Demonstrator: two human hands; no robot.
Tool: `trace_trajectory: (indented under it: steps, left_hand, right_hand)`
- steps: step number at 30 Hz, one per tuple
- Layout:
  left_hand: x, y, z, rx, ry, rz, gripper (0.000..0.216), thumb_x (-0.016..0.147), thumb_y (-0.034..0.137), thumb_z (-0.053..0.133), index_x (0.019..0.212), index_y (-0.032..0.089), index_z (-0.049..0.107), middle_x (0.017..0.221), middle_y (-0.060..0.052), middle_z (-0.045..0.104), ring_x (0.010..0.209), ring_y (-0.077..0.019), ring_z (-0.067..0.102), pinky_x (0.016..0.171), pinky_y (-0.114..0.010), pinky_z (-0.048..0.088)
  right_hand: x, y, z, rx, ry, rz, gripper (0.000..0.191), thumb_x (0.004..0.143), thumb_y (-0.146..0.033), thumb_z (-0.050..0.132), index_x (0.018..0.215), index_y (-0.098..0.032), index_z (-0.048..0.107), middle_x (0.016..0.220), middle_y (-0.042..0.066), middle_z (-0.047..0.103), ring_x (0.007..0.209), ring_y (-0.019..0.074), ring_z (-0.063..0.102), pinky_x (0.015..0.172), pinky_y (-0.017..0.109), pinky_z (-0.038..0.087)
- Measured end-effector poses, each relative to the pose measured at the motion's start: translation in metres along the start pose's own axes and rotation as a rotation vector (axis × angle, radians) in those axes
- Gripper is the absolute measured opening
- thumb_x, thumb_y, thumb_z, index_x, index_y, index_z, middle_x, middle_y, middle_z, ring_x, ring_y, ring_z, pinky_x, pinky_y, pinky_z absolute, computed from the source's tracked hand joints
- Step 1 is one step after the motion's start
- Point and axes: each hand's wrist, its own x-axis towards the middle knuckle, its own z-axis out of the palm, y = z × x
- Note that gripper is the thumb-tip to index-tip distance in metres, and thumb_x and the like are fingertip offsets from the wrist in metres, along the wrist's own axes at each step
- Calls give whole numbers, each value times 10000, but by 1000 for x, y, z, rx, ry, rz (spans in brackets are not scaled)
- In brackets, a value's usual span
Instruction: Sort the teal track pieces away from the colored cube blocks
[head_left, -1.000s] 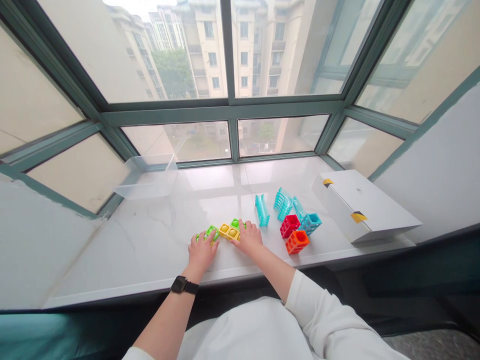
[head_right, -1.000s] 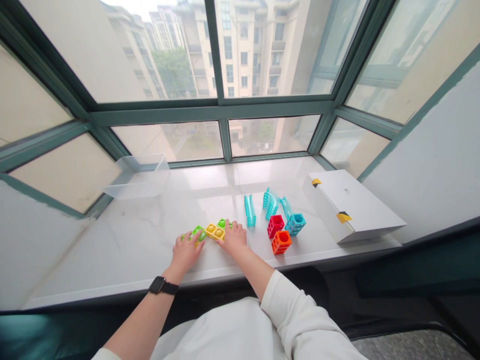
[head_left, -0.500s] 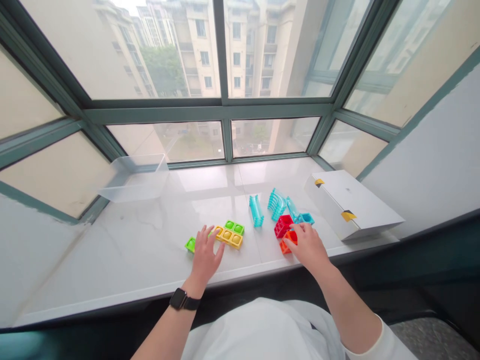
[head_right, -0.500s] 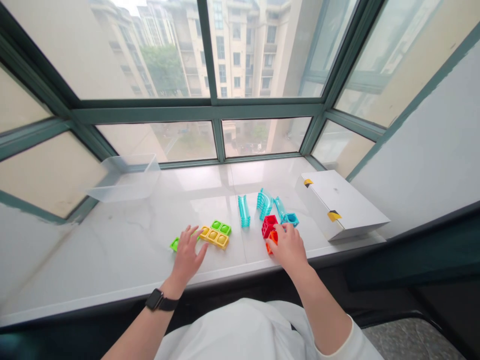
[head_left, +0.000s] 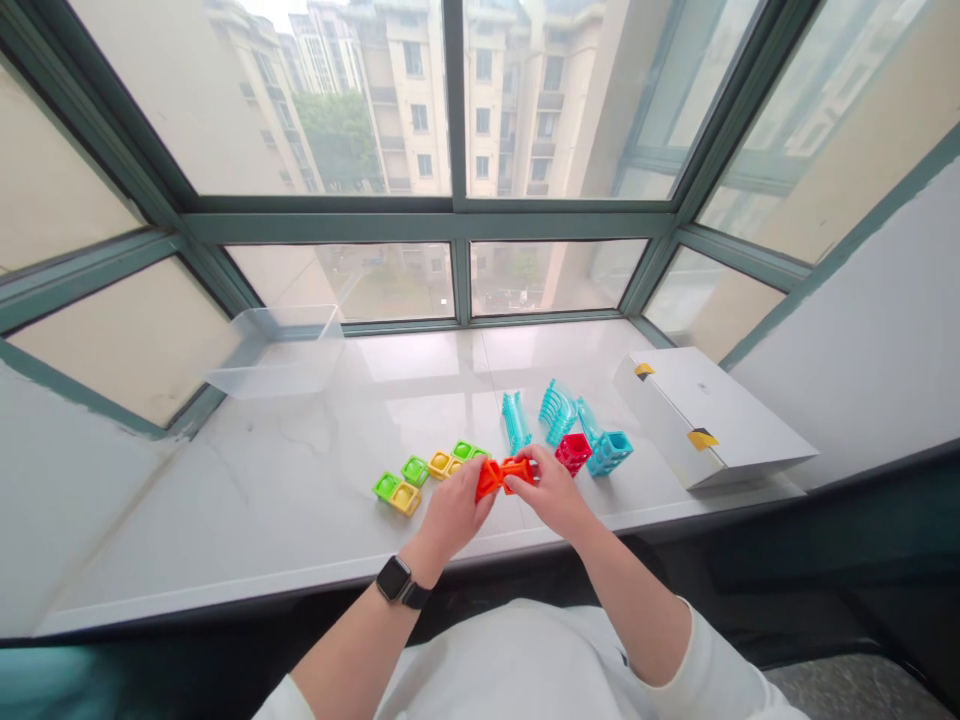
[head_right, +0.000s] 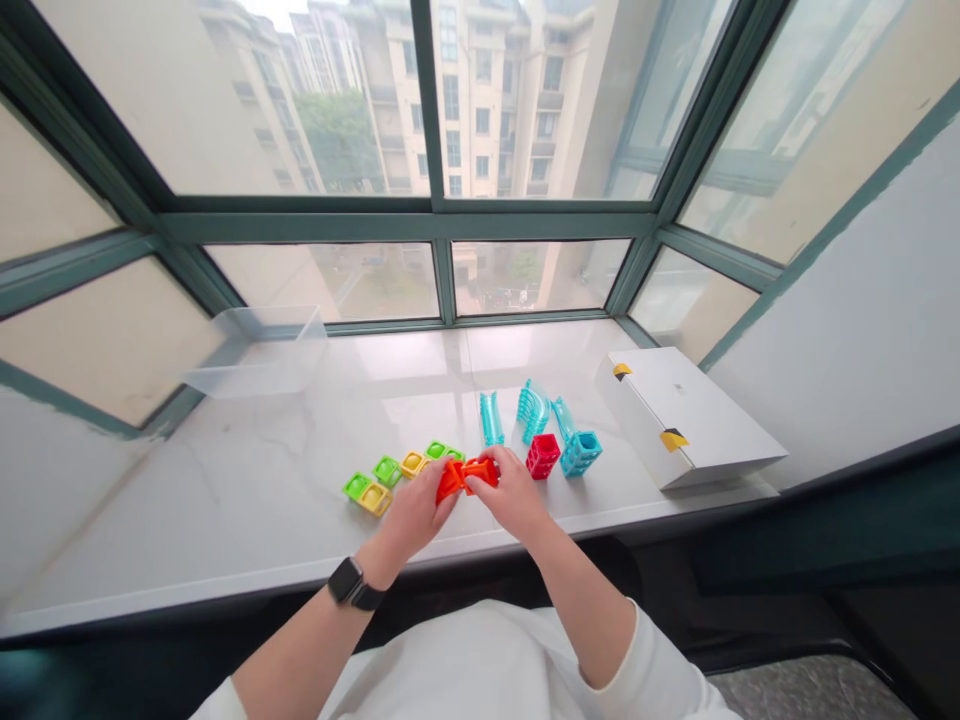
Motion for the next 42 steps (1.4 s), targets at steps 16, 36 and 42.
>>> trace_trajectory:
  steps: [16,36,42]
  left_hand:
    - [73,-116,-50,407,-266,-243,328,1040,320,468,1200,330,755,1089,-82,699,921,-217,710,801,-303,511]
    - [36,-97,-61,-89,148,-232,230,1008,334,481,1087,235,672,1136,-67,672,1108,-224,646,1042,-380,520]
    - [64,-87,-38,-88,86,-177,442,784,47,546,1191,210,606,1292,-100,509,1203,-218,610,1097,-391,519]
  right_hand:
    - [25,21,137,-449,-359,-495,333,928,-348,729,1254,-296,683,1280,57,722,1318,285,516,1234,503,235]
    - [51,38,139,-491,-141,-171,508,1025,-430,559,1498,-245,540,1619,116,461,1551,311,305,1295,558,158]
    - [52,49,137,-542,-184,-92,479,1025,-423,554,1462,-230,593,1633,147,439,1526,321,355,1261,526,265]
